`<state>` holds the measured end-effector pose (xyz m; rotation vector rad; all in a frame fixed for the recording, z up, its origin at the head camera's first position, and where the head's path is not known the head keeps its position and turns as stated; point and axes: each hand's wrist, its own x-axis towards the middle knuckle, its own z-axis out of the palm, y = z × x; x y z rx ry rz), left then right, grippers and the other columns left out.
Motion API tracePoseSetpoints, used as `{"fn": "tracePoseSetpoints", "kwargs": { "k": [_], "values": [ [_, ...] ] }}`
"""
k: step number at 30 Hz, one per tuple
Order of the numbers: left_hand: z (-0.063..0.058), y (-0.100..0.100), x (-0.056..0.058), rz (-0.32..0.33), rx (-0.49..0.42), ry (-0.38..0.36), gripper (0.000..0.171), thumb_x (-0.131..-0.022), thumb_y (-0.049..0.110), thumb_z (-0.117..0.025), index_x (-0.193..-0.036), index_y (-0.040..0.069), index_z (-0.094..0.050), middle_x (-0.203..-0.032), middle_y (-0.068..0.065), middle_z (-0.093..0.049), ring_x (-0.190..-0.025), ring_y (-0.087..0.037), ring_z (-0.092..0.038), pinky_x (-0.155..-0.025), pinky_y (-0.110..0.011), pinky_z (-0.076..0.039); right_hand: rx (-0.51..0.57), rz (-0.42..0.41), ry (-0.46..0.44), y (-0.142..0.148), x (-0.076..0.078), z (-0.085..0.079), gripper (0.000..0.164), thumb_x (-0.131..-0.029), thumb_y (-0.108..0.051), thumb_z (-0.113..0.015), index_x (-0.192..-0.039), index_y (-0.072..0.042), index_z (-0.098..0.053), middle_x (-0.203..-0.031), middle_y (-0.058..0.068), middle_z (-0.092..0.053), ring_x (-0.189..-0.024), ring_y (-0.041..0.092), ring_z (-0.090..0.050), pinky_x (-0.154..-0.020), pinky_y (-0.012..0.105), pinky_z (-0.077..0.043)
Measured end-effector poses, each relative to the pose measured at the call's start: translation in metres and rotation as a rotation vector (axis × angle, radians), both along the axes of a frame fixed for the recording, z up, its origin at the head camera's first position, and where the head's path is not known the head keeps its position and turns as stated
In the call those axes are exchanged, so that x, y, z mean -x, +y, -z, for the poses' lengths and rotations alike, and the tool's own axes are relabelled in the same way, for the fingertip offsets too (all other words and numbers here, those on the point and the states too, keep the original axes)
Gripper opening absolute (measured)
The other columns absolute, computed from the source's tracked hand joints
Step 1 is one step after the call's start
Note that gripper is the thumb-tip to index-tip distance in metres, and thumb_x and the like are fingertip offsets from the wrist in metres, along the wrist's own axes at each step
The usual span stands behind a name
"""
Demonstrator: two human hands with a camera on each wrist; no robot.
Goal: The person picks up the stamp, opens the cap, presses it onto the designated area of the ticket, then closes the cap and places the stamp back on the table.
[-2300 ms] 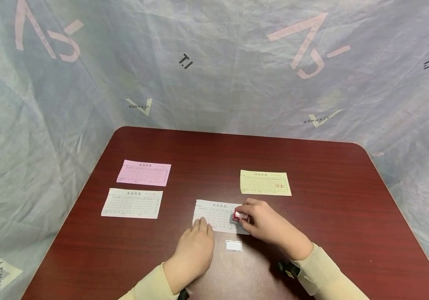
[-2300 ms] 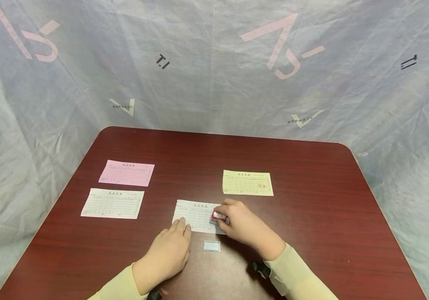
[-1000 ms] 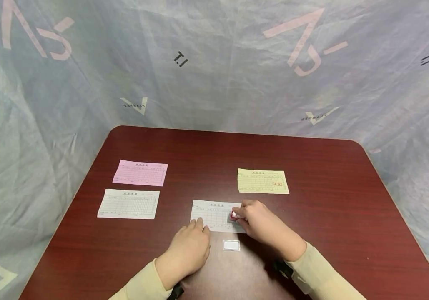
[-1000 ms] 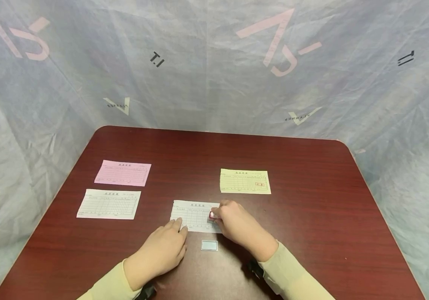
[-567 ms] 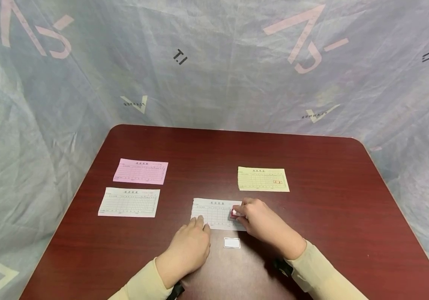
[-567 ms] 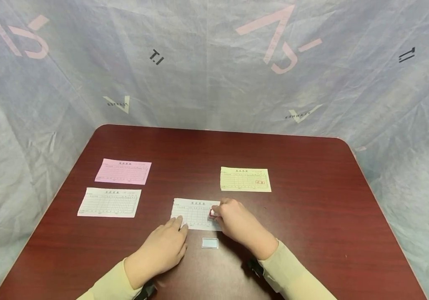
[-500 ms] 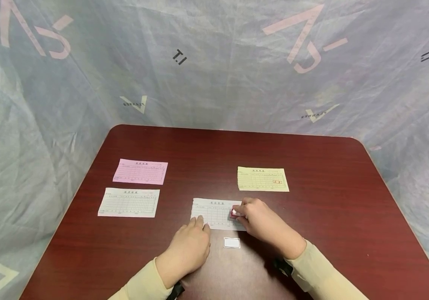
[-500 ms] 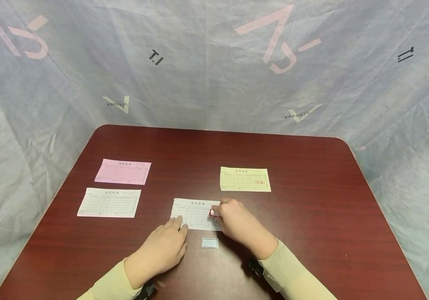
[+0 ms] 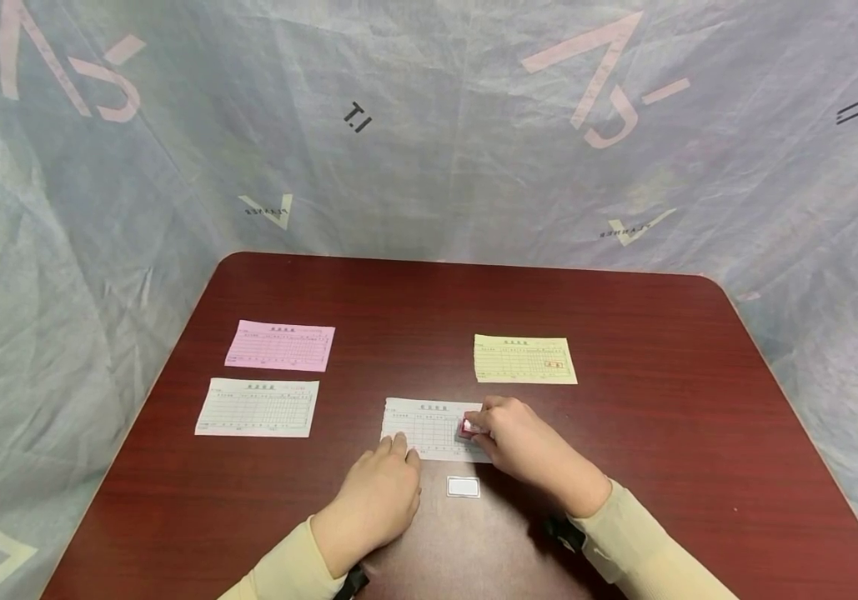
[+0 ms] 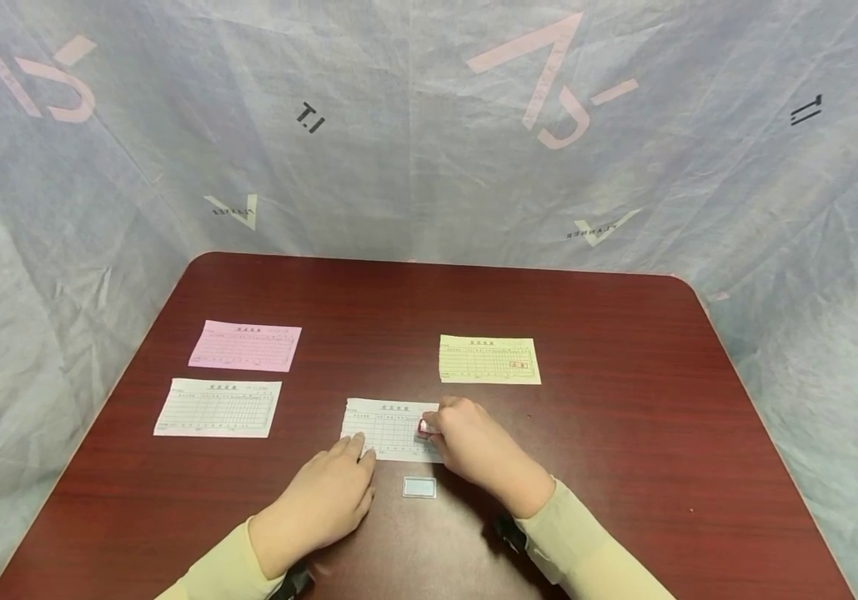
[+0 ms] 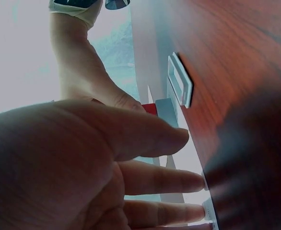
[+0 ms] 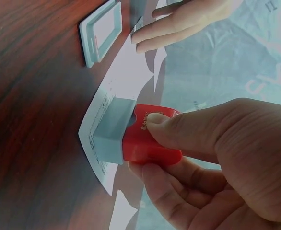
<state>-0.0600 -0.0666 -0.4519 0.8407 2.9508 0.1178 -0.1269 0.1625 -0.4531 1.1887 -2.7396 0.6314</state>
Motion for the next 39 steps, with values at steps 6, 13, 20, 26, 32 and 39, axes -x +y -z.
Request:
{"fn": "tracePoseSetpoints", "kwargs": {
  "k": [6, 13, 20, 26, 32, 39],
  "values": [
    [0.0, 0.0, -0.001, -0.006, 0.0, -0.009, 0.041, -0.089, 0.025, -0.073, -0.114, -0.008, -0.069, -0.123, -0.029, -0.062, -0.114, -0.043, -0.061, -0.087, -0.052, -0.053, 0.001, -0.003, 0.0, -0.001, -0.001, 0.001, 0.019, -0.077, 0.005, -0.082, -0.089, -0.007, -0.073, -0.074, -0.002, -0.058, -0.064, 0.01, -0.054, -0.056, 0.027, -0.048],
    [0.0, 0.0, -0.001, -0.009, -0.003, -0.01, 0.042, -0.089, 0.025, -0.073, -0.114, -0.008, -0.069, -0.123, -0.03, -0.062, -0.114, -0.043, -0.061, -0.088, -0.052, -0.052, 0.003, 0.0, 0.035, -0.001, -0.002, 0.002, 0.021, -0.076, 0.003, -0.084, -0.091, -0.006, -0.075, -0.075, -0.003, -0.057, -0.064, 0.008, -0.053, -0.056, 0.026, -0.048],
    [0.001, 0.0, -0.002, -0.006, -0.011, 0.01, 0.041, -0.088, 0.025, -0.074, -0.111, -0.008, -0.069, -0.121, -0.03, -0.062, -0.113, -0.043, -0.062, -0.086, -0.052, -0.053, 0.004, 0.006, 0.017, -0.001, -0.003, 0.004, 0.02, -0.077, 0.004, -0.083, -0.094, -0.004, -0.075, -0.077, 0.0, -0.058, -0.065, 0.011, -0.054, -0.057, 0.028, -0.048],
    [0.0, 0.0, -0.002, -0.009, -0.008, 0.009, 0.041, -0.088, 0.025, -0.074, -0.112, -0.008, -0.07, -0.122, -0.029, -0.062, -0.113, -0.043, -0.062, -0.086, -0.051, -0.053, 0.029, 0.005, 0.033, 0.0, -0.003, 0.006, 0.021, -0.077, 0.005, -0.083, -0.093, -0.004, -0.074, -0.077, -0.001, -0.057, -0.065, 0.01, -0.053, -0.058, 0.027, -0.048],
    [0.0, 0.002, -0.002, -0.013, -0.008, -0.004, 0.042, -0.088, 0.025, -0.074, -0.112, -0.008, -0.069, -0.122, -0.03, -0.062, -0.114, -0.042, -0.061, -0.087, -0.052, -0.053, 0.09, -0.017, 0.03, 0.003, -0.005, 0.005, 0.022, -0.077, 0.006, -0.082, -0.096, -0.001, -0.075, -0.079, 0.0, -0.057, -0.066, 0.009, -0.052, -0.058, 0.023, -0.047],
    [-0.002, 0.004, -0.001, -0.012, 0.004, -0.01, 0.042, -0.089, 0.026, -0.073, -0.114, -0.008, -0.068, -0.124, -0.029, -0.061, -0.117, -0.042, -0.06, -0.089, -0.05, -0.052, 0.177, 0.012, -0.044, 0.014, 0.0, -0.003, 0.02, -0.081, 0.001, -0.082, -0.099, 0.0, -0.074, -0.084, -0.002, -0.06, -0.072, 0.009, -0.054, -0.063, 0.027, -0.05]
  ]
}}
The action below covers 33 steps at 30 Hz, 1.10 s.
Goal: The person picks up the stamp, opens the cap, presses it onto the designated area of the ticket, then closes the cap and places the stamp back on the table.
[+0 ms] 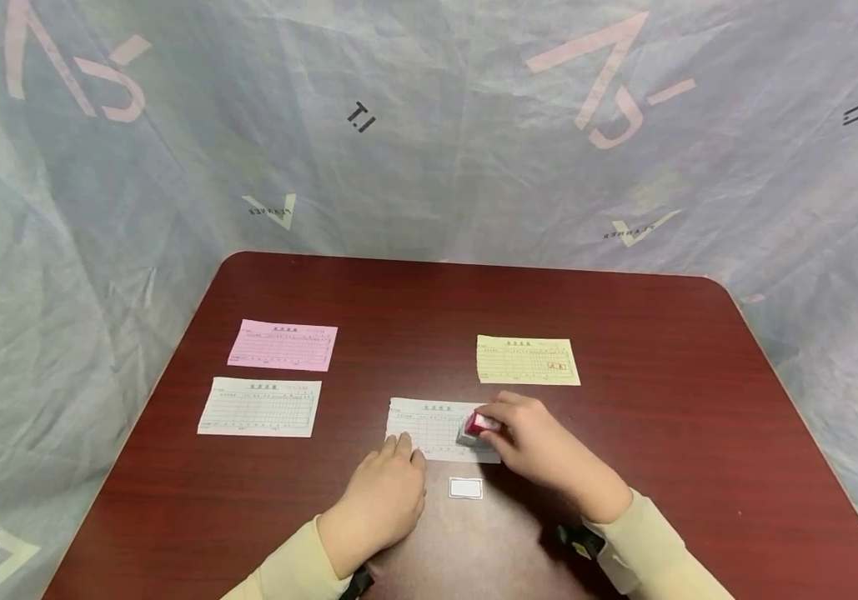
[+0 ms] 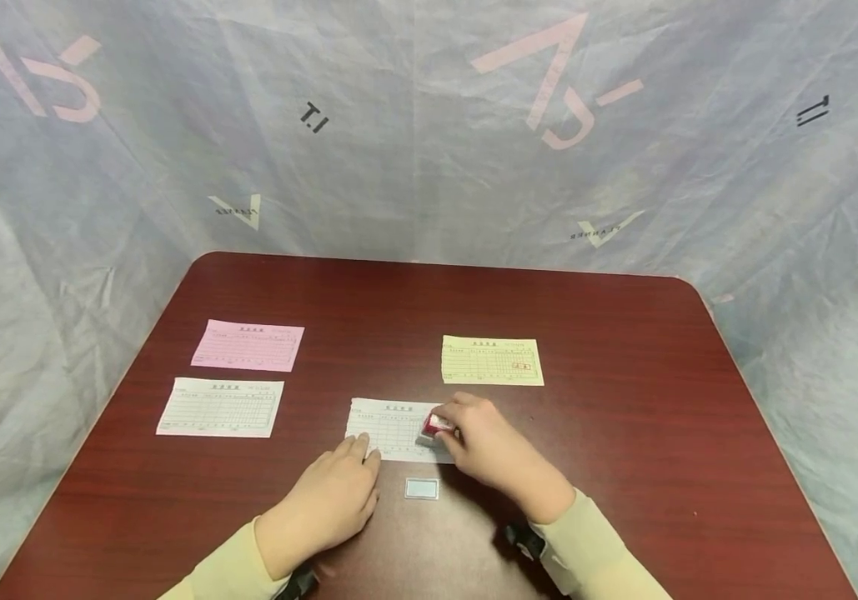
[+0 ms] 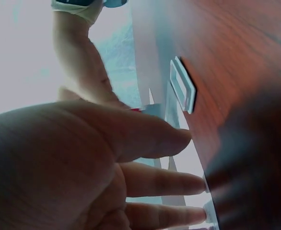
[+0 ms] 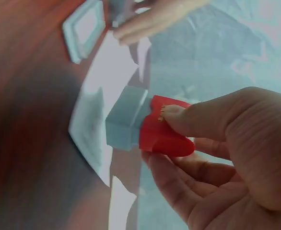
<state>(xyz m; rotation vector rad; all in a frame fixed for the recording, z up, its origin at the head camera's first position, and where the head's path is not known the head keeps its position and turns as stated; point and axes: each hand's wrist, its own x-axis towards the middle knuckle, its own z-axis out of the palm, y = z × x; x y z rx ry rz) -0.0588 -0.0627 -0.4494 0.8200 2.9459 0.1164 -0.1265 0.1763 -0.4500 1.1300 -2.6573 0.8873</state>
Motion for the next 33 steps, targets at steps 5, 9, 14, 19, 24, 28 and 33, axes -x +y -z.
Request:
{"fn": "tracePoseSetpoints", "kwargs": {
  "k": [5, 9, 14, 19, 24, 28, 33],
  "values": [
    [-0.001, 0.004, 0.001, 0.012, 0.009, -0.01, 0.044, -0.09, 0.025, -0.072, -0.119, -0.007, -0.068, -0.127, -0.028, -0.06, -0.12, -0.044, -0.058, -0.091, -0.049, -0.052, 0.087, 0.092, -0.028, 0.02, 0.003, -0.013, 0.021, -0.082, 0.001, -0.081, -0.102, -0.005, -0.075, -0.086, -0.007, -0.062, -0.075, 0.009, -0.059, -0.065, 0.033, -0.055],
    [0.0, 0.011, 0.005, 0.033, 0.028, -0.018, 0.041, -0.091, 0.025, -0.071, -0.119, -0.005, -0.069, -0.126, -0.026, -0.06, -0.117, -0.044, -0.059, -0.089, -0.049, -0.053, 0.123, 0.17, 0.013, 0.041, 0.004, -0.022, 0.023, -0.081, 0.005, -0.08, -0.102, -0.003, -0.075, -0.088, -0.005, -0.064, -0.076, 0.009, -0.061, -0.066, 0.034, -0.056],
    [0.002, 0.019, 0.008, 0.071, 0.033, -0.027, 0.037, -0.092, 0.025, -0.068, -0.115, -0.003, -0.069, -0.123, -0.023, -0.061, -0.115, -0.041, -0.059, -0.088, -0.047, -0.053, 0.162, 0.248, 0.028, 0.06, 0.001, -0.031, 0.03, -0.078, 0.01, -0.08, -0.107, 0.004, -0.074, -0.094, -0.001, -0.067, -0.078, 0.01, -0.063, -0.068, 0.031, -0.059],
    [-0.001, 0.026, 0.01, 0.108, 0.029, -0.027, 0.032, -0.093, 0.023, -0.066, -0.114, -0.001, -0.07, -0.119, -0.019, -0.062, -0.111, -0.037, -0.061, -0.086, -0.044, -0.054, 0.155, 0.278, 0.022, 0.068, -0.001, -0.037, 0.033, -0.079, 0.009, -0.079, -0.111, 0.005, -0.074, -0.093, -0.001, -0.067, -0.077, 0.01, -0.063, -0.068, 0.031, -0.059],
    [-0.001, 0.035, 0.013, 0.136, 0.059, -0.025, 0.038, -0.09, 0.021, -0.068, -0.119, -0.004, -0.068, -0.122, -0.018, -0.062, -0.111, -0.033, -0.061, -0.088, -0.04, -0.053, 0.159, 0.287, 0.015, 0.07, -0.003, -0.039, 0.032, -0.079, 0.01, -0.08, -0.11, 0.004, -0.074, -0.091, -0.002, -0.066, -0.075, 0.01, -0.062, -0.067, 0.032, -0.059],
    [-0.002, 0.041, 0.015, 0.143, 0.061, -0.022, 0.032, -0.086, 0.017, -0.07, -0.111, -0.004, -0.071, -0.12, -0.015, -0.062, -0.105, -0.029, -0.061, -0.085, -0.038, -0.053, 0.192, 0.281, -0.036, 0.071, -0.006, -0.042, 0.03, -0.079, 0.011, -0.08, -0.107, 0.001, -0.075, -0.09, -0.005, -0.065, -0.075, 0.01, -0.062, -0.069, 0.03, -0.059],
    [-0.003, 0.049, 0.018, 0.146, 0.075, -0.044, 0.031, -0.085, 0.019, -0.072, -0.109, -0.001, -0.072, -0.114, -0.011, -0.061, -0.11, -0.032, -0.058, -0.085, -0.038, -0.053, 0.201, 0.237, -0.091, 0.074, -0.011, -0.046, 0.028, -0.08, 0.009, -0.08, -0.104, -0.005, -0.076, -0.09, -0.008, -0.064, -0.076, 0.008, -0.062, -0.071, 0.031, -0.059]
  ]
}}
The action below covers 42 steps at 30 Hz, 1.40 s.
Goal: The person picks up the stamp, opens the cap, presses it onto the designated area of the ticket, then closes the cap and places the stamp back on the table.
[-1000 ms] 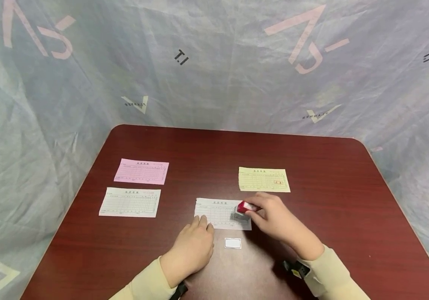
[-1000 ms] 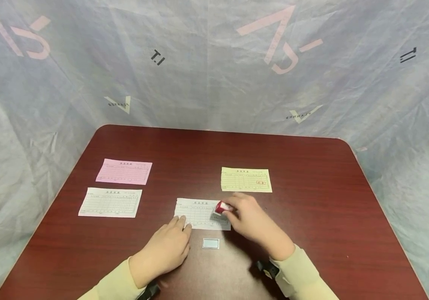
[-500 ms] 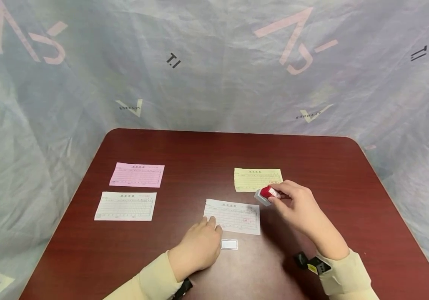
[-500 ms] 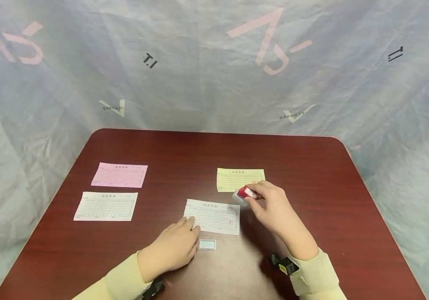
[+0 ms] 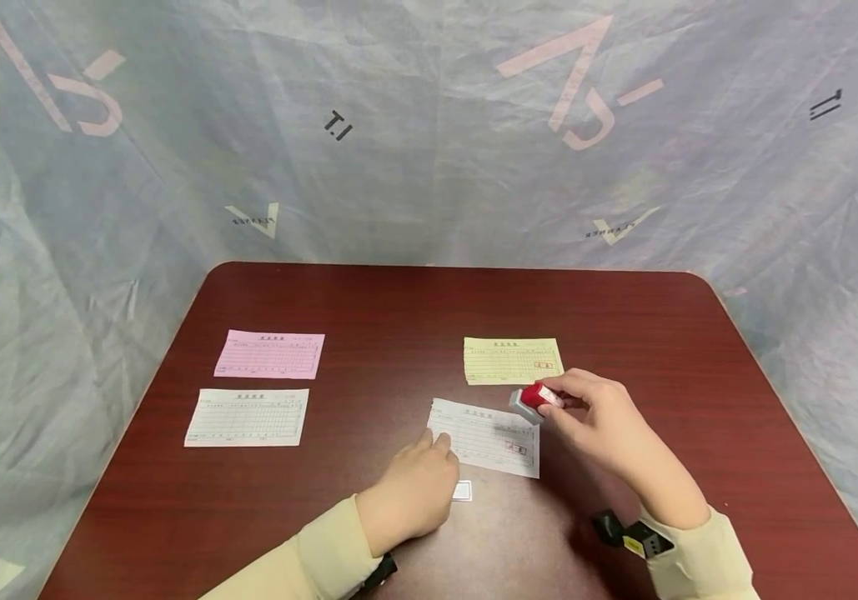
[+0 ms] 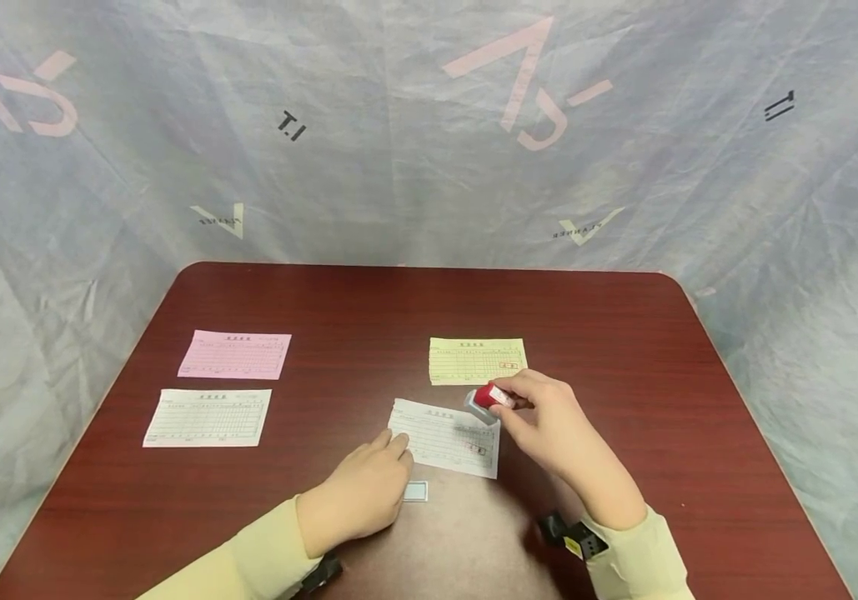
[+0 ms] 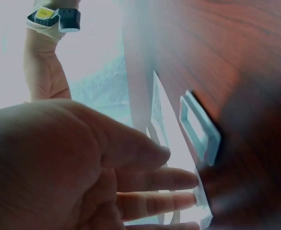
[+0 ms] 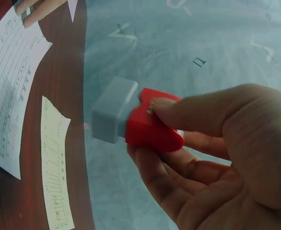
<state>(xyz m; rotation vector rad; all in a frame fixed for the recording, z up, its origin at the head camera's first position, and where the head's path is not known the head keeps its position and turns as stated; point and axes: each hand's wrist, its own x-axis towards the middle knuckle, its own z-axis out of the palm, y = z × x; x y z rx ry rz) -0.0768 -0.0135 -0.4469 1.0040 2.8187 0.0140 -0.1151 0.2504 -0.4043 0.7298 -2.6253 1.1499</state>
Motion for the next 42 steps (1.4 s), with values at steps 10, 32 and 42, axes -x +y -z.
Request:
{"fn": "tracePoseSetpoints", "kwargs": {
  "k": [10, 32, 42],
  "values": [
    [0.003, 0.01, 0.005, 0.038, -0.001, -0.024, 0.035, -0.088, 0.02, -0.069, -0.117, 0.001, -0.069, -0.121, -0.01, -0.058, -0.12, -0.032, -0.057, -0.093, -0.039, -0.051, -0.009, -0.212, -0.15, 0.001, -0.018, -0.009, 0.026, -0.083, 0.006, -0.079, -0.103, -0.01, -0.075, -0.091, -0.007, -0.068, -0.077, 0.009, -0.065, -0.069, 0.027, -0.057],
    [0.007, 0.033, 0.019, 0.121, -0.029, 0.023, 0.025, -0.095, 0.022, -0.063, -0.112, 0.005, -0.068, -0.108, -0.01, -0.057, -0.115, -0.03, -0.058, -0.096, -0.036, -0.048, -0.129, -0.284, -0.265, 0.009, -0.042, -0.003, 0.021, -0.087, 0.0, -0.077, -0.102, -0.014, -0.075, -0.093, -0.013, -0.066, -0.08, 0.004, -0.063, -0.068, 0.03, -0.057],
    [0.007, 0.04, 0.022, 0.122, -0.015, 0.025, 0.027, -0.094, 0.026, -0.066, -0.112, 0.006, -0.069, -0.102, -0.006, -0.054, -0.103, -0.024, -0.057, -0.085, -0.033, -0.05, -0.084, -0.3, -0.296, 0.013, -0.047, -0.004, 0.022, -0.087, 0.004, -0.075, -0.104, -0.01, -0.073, -0.094, -0.009, -0.066, -0.08, 0.006, -0.065, -0.07, 0.027, -0.058]
  ]
}}
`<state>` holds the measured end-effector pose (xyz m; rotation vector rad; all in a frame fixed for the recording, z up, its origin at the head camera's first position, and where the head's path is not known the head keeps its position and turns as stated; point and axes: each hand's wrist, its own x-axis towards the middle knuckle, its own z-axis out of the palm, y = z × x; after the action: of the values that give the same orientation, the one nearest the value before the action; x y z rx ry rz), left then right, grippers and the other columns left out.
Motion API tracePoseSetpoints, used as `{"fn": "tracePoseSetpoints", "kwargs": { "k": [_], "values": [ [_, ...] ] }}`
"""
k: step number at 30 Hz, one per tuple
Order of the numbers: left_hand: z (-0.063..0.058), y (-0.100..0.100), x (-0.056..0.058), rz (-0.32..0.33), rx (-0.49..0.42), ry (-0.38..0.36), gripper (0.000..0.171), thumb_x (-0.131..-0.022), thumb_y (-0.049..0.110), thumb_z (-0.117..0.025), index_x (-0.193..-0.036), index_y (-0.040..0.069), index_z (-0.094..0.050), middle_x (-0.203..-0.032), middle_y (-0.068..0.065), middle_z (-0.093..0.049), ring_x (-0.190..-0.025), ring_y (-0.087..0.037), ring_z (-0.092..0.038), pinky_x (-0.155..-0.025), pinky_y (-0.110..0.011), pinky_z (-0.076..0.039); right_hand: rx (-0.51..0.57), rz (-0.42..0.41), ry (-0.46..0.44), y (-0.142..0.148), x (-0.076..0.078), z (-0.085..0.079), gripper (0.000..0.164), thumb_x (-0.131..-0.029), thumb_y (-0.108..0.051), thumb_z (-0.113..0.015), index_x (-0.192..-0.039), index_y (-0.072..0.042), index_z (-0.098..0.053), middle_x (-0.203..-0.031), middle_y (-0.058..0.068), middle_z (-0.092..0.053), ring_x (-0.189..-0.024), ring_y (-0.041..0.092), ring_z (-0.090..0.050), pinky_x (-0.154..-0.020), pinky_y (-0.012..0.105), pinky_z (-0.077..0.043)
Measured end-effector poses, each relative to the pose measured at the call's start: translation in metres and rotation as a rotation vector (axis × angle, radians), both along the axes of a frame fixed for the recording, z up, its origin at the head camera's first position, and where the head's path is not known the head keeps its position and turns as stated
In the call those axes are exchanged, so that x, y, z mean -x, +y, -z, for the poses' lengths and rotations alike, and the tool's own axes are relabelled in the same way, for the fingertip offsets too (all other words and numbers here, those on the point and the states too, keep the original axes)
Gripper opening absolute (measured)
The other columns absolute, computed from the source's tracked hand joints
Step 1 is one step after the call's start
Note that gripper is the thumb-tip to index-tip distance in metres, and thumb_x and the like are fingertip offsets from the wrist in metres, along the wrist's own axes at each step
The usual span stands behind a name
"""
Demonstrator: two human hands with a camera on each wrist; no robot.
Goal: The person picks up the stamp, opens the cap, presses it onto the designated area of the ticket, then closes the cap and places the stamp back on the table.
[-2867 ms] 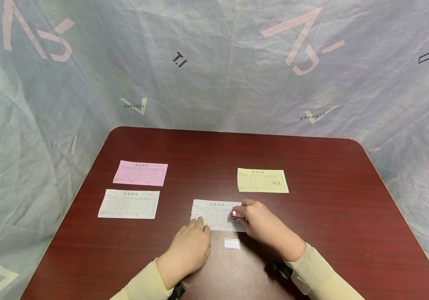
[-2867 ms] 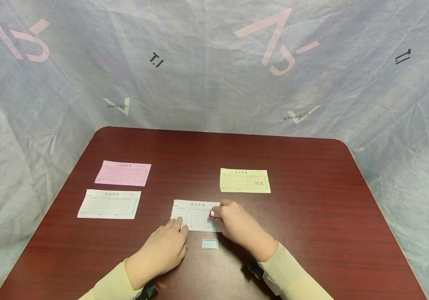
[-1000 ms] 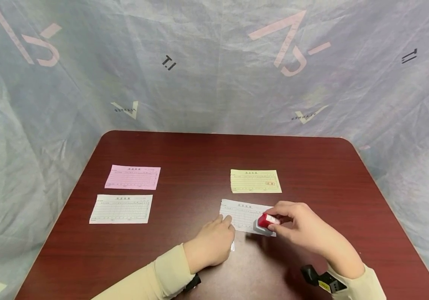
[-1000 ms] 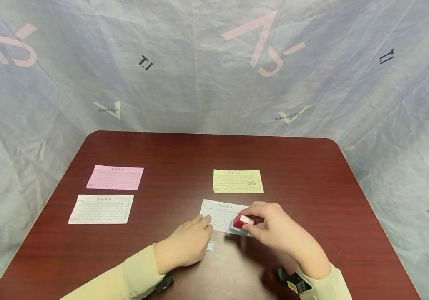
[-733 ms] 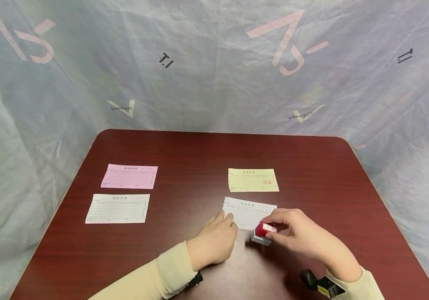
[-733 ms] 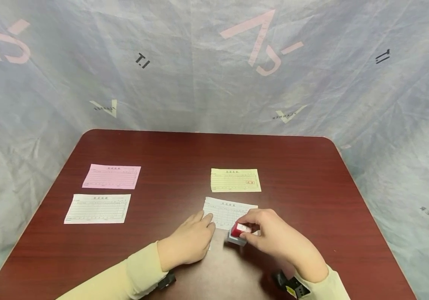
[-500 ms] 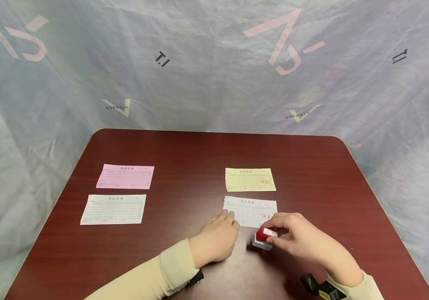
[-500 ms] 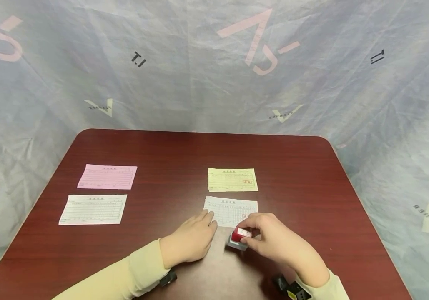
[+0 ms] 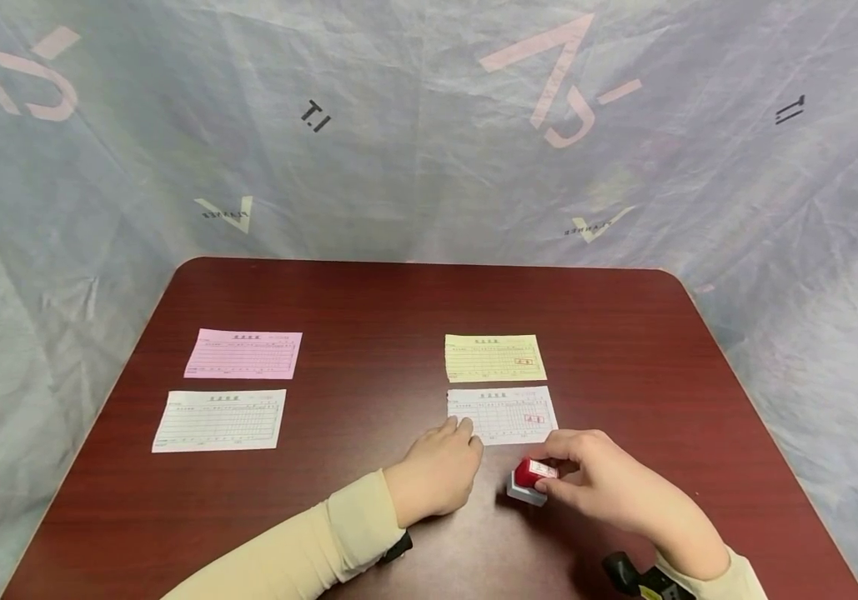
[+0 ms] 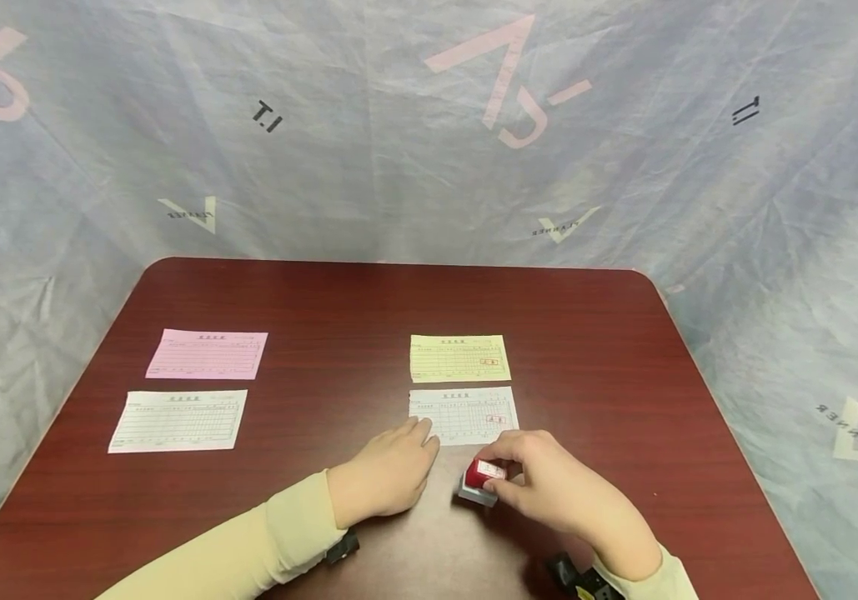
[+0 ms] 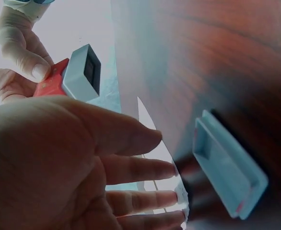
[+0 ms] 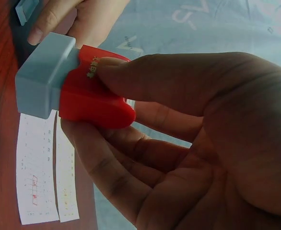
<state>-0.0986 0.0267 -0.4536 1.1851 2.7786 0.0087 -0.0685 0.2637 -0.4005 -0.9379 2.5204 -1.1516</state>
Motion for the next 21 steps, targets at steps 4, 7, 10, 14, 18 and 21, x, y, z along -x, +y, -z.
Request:
{"fn": "tracePoseSetpoints", "kwargs": {
  "k": [4, 7, 10, 14, 18, 21],
  "values": [
    [-0.0002, 0.0025, -0.0002, 0.005, 0.001, 0.013, 0.029, -0.093, 0.027, -0.067, -0.113, 0.006, -0.069, -0.102, -0.006, -0.055, -0.102, -0.024, -0.057, -0.084, -0.034, -0.05, -0.015, 0.008, 0.02, 0.0019, 0.0009, -0.0009, 0.022, -0.087, 0.003, -0.075, -0.105, -0.01, -0.074, -0.094, -0.01, -0.067, -0.08, 0.005, -0.064, -0.069, 0.028, -0.057],
    [0.0001, 0.0036, -0.0005, 0.01, 0.012, 0.023, 0.029, -0.093, 0.028, -0.066, -0.114, 0.007, -0.068, -0.104, -0.006, -0.055, -0.103, -0.024, -0.056, -0.083, -0.035, -0.05, -0.043, 0.015, 0.051, 0.0035, 0.0018, -0.0018, 0.021, -0.087, 0.0, -0.076, -0.104, -0.012, -0.075, -0.093, -0.011, -0.067, -0.079, 0.003, -0.062, -0.067, 0.029, -0.057],
    [0.0006, 0.0035, -0.0009, 0.006, 0.025, 0.02, 0.033, -0.094, 0.029, -0.066, -0.118, 0.007, -0.067, -0.108, -0.007, -0.056, -0.105, -0.026, -0.055, -0.085, -0.037, -0.049, -0.052, 0.018, 0.069, 0.0046, 0.0022, -0.002, 0.021, -0.087, -0.001, -0.076, -0.102, -0.015, -0.075, -0.092, -0.012, -0.067, -0.078, 0.003, -0.061, -0.066, 0.031, -0.057],
    [0.0006, 0.0029, -0.0011, -0.007, 0.046, 0.017, 0.043, -0.095, 0.031, -0.064, -0.132, 0.008, -0.063, -0.122, -0.008, -0.058, -0.113, -0.028, -0.053, -0.09, -0.04, -0.046, -0.037, 0.022, 0.064, 0.0057, 0.0016, -0.0034, 0.019, -0.089, -0.003, -0.076, -0.103, -0.017, -0.074, -0.095, -0.011, -0.068, -0.079, 0.004, -0.062, -0.067, 0.031, -0.057],
    [-0.0016, 0.0006, -0.0007, -0.019, 0.049, -0.003, 0.05, -0.098, 0.032, -0.06, -0.142, 0.008, -0.057, -0.139, -0.012, -0.055, -0.126, -0.031, -0.048, -0.097, -0.042, -0.044, -0.01, 0.035, 0.079, 0.0075, 0.0027, -0.0071, 0.016, -0.092, -0.006, -0.076, -0.104, -0.017, -0.074, -0.096, -0.009, -0.068, -0.08, 0.006, -0.064, -0.068, 0.029, -0.057],
    [-0.0051, -0.0038, -0.001, -0.019, 0.032, -0.019, 0.05, -0.101, 0.031, -0.057, -0.144, 0.006, -0.055, -0.146, -0.014, -0.051, -0.135, -0.034, -0.044, -0.102, -0.044, -0.042, 0.003, 0.049, 0.091, 0.0091, 0.0039, -0.0083, 0.016, -0.091, -0.005, -0.076, -0.103, -0.016, -0.073, -0.095, -0.009, -0.067, -0.079, 0.007, -0.065, -0.069, 0.028, -0.057]
  ]
}}
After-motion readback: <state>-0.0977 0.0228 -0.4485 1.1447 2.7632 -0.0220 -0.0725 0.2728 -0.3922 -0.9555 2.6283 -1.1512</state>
